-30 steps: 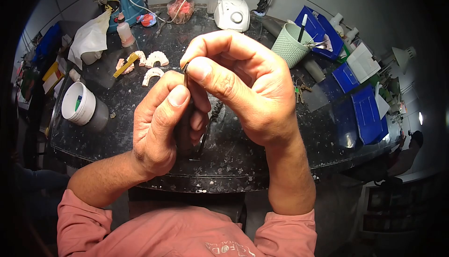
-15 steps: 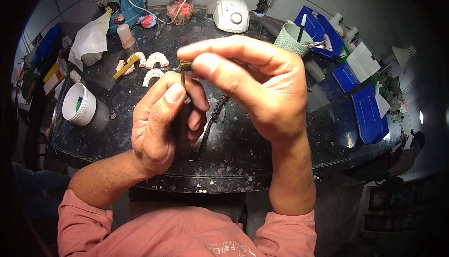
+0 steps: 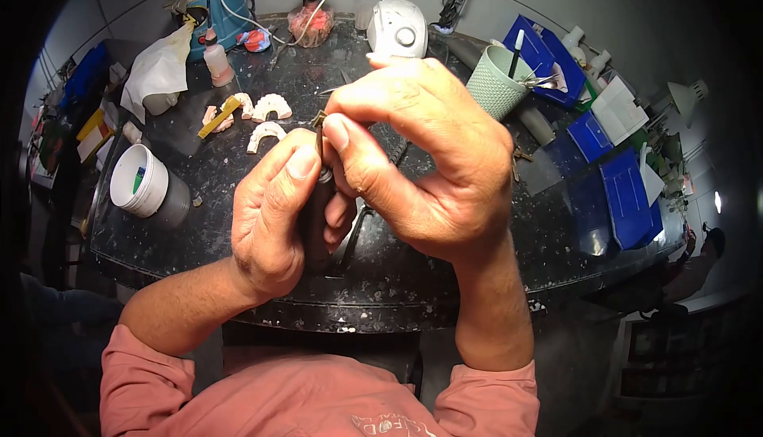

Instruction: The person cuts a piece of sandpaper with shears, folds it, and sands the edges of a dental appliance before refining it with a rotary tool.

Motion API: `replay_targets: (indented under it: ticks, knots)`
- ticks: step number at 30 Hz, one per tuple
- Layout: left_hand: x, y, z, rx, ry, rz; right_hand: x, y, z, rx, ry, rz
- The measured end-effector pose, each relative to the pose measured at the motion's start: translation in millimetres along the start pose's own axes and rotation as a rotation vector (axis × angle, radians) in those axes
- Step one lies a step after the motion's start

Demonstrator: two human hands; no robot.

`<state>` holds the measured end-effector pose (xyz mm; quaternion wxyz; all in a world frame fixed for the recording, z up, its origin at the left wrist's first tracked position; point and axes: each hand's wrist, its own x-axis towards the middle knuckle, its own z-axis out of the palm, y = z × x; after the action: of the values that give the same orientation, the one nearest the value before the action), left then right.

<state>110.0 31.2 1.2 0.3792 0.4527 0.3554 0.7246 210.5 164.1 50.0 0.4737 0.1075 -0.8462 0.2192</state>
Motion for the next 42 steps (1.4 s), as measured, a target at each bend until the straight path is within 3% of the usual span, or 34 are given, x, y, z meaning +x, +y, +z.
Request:
replay_targets:
  ticks: [6,13,16,17,19,28,42]
  knots:
    - [-1,1,2,-0.003,0.004,-0.042,6,-6,-11,-0.138,-0.096,-0.075]
    - [-2,0,2,0.042,-0.005,-0.025,9,-12,-22,-0.150,-0.199,-0.021]
    - [0,1,1,0.023,0.021,-0.040,3,-7,-20,-0.017,-0.160,0.189]
    - [0,2,1,-0.004,0.043,-0.057,1,-12,-17,0.154,-0.093,0.394]
    - [0,2,2,-0.030,0.060,-0.061,1,-6,-19,0.132,-0.155,0.291]
    - [-1,1,0,0.019,0.050,-0.034,1,-4,0,-0.119,-0.065,0.011]
    - [-1,0,0,0.076,0.024,-0.021,15,-25,-18,-0.213,-0.261,0.053]
